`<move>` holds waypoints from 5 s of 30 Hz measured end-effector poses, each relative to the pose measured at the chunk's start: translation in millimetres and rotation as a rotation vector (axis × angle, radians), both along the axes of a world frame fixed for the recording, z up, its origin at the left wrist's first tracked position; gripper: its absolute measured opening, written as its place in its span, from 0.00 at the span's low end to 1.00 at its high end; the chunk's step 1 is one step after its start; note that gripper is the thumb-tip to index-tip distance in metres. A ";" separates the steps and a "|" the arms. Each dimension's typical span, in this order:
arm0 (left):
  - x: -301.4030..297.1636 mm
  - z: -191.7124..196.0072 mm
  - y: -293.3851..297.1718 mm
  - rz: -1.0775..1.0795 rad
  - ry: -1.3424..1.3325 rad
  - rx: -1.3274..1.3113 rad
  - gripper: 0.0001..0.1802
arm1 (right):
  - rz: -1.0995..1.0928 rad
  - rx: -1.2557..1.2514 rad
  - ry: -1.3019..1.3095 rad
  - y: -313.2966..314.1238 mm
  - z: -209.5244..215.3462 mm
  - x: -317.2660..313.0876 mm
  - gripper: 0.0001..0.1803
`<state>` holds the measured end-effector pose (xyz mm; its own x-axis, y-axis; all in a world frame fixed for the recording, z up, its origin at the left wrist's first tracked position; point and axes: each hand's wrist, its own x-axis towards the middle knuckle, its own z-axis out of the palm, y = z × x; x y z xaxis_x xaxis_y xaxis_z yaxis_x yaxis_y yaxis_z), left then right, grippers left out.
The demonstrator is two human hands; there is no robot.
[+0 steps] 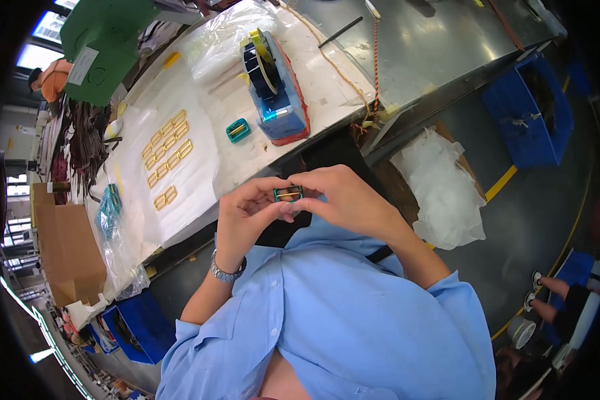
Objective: Arranging and taping small gold-colored buckles for packaging.
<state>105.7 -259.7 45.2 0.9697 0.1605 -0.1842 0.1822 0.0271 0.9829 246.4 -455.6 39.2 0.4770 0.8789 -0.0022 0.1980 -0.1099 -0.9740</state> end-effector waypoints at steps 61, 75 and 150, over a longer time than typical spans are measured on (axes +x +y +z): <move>133.8 45.2 61.6 0.206 -0.695 1.368 0.19 | -0.318 0.086 0.483 -8.1 -50.3 -59.2 0.08; 126.3 39.6 72.4 0.230 -0.629 1.299 0.22 | -0.339 0.046 0.199 -9.1 -51.9 -68.4 0.07; -19.1 -31.7 -17.7 0.156 0.142 -0.385 0.12 | -0.297 0.180 1.292 -18.2 -50.2 -77.1 0.17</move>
